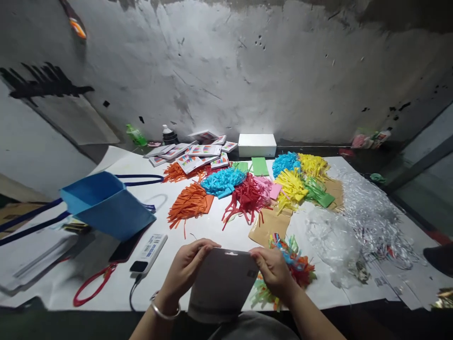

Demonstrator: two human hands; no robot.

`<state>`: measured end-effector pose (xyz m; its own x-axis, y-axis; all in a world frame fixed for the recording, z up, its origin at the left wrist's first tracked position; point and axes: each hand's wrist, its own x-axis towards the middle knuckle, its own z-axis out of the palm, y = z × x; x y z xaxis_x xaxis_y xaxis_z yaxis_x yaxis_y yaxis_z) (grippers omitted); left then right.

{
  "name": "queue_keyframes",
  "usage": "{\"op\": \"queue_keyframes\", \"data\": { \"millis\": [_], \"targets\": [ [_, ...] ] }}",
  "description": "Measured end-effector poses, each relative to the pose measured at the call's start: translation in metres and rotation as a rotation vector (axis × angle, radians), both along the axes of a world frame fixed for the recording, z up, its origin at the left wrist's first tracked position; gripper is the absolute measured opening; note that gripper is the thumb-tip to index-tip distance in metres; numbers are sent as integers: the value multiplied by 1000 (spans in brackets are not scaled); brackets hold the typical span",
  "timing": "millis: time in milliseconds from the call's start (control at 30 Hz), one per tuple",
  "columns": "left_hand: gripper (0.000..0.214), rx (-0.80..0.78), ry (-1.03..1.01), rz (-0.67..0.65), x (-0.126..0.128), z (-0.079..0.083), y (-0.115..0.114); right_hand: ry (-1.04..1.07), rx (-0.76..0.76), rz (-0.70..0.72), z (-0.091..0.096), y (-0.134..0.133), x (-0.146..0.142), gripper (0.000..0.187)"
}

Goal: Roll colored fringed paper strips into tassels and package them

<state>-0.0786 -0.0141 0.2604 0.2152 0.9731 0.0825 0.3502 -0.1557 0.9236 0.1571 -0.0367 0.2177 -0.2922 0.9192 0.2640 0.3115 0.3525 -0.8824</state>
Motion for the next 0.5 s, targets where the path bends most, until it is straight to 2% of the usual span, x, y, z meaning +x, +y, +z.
{"op": "queue_keyframes", "data": {
  "millis": [100, 167, 233, 267, 333, 367, 433, 500],
  "targets": [
    [35, -83, 70, 11, -14, -12, 16, 29, -60, 46, -29, 5, -6, 44],
    [39, -161, 82, 97, -26, -29, 32, -31, -58, 27, -59, 5, 0, 42],
    [46, -256, 57, 220, -38, -53, 50, -243, -7, -43, -96, -1, 13, 46],
    [49, -304, 47, 258, -43, -67, 60, -380, 25, -34, -114, -7, 22, 42],
    [52, -350, 84, 284, -51, -94, 80, -592, 44, -19, -147, -19, 46, 34],
    [52, -335, 132, 289, -53, -108, 90, -658, 45, -44, -159, -25, 61, 35],
    [47, -284, 252, 305, -52, -131, 110, -744, 52, -199, -171, -30, 91, 43],
    [40, -263, 348, 340, -44, -148, 126, -789, 83, -359, -169, -27, 117, 43]
  ]
}}
